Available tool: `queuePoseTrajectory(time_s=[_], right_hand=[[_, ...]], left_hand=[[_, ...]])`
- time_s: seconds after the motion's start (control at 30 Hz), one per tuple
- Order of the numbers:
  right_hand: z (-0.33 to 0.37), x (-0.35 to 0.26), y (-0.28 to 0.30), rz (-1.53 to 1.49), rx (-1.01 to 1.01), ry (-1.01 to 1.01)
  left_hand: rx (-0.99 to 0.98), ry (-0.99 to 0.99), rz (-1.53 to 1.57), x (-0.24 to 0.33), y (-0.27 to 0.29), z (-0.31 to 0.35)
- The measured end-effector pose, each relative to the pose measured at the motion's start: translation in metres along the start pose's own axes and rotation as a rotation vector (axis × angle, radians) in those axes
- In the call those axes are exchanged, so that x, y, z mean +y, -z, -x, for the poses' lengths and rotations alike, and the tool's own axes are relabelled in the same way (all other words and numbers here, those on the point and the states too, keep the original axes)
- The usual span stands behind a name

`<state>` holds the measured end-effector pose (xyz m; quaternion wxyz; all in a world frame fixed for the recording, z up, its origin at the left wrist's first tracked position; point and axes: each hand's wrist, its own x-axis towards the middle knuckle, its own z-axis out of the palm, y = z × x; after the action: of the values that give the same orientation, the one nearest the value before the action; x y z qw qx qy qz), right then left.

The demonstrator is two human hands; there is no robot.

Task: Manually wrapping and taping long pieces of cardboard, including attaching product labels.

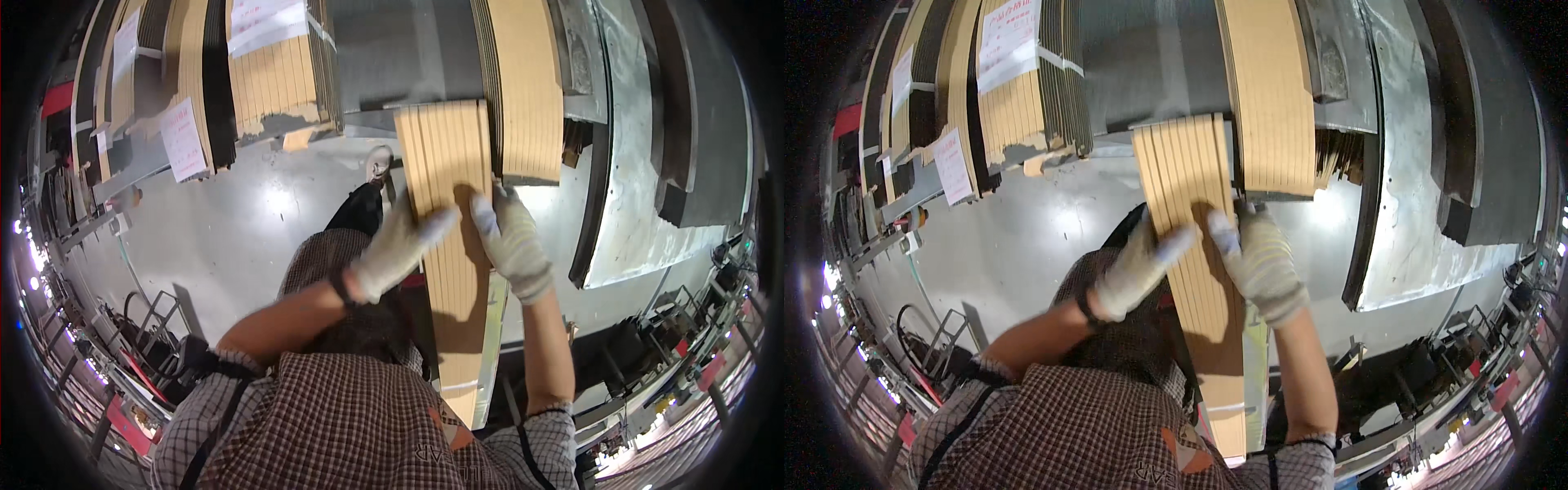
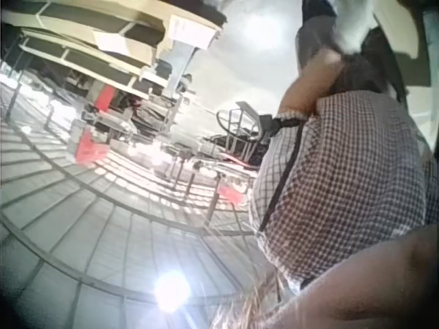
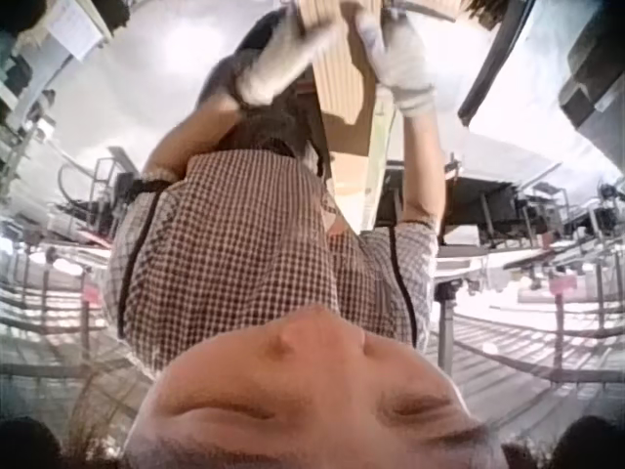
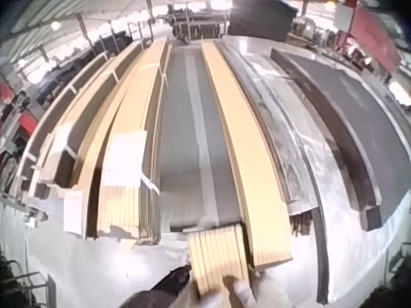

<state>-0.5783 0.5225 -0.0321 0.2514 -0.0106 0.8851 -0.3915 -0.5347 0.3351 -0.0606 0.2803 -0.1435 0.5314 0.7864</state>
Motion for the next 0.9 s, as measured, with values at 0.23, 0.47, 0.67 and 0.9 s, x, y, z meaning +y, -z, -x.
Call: queuePoseTrajectory(time_s=[0.23, 0.47, 0.67, 0.9], right_hand=[[0.054, 0.025, -0.005, 0.308, -0.225, 0.067], [0.082, -0.076, 0.039, 0.495, -0.422, 0.64], [0.085, -0.077, 0.062, 0.741, -0.243, 0.382], [0.055, 0.092, 0.016, 0.118, -0.017, 0.138]], left_hand=[[0.137, -0.007, 0.277, -0.064, -0.035, 0.045], [-0.092, -0.024, -0.304, 0.031, 0.007, 0.094], [-0.147, 0.0, -0.38, 0.009, 0.058, 0.11], [-0.205, 0.28, 0.351, -0.169, 0.056, -0.017]])
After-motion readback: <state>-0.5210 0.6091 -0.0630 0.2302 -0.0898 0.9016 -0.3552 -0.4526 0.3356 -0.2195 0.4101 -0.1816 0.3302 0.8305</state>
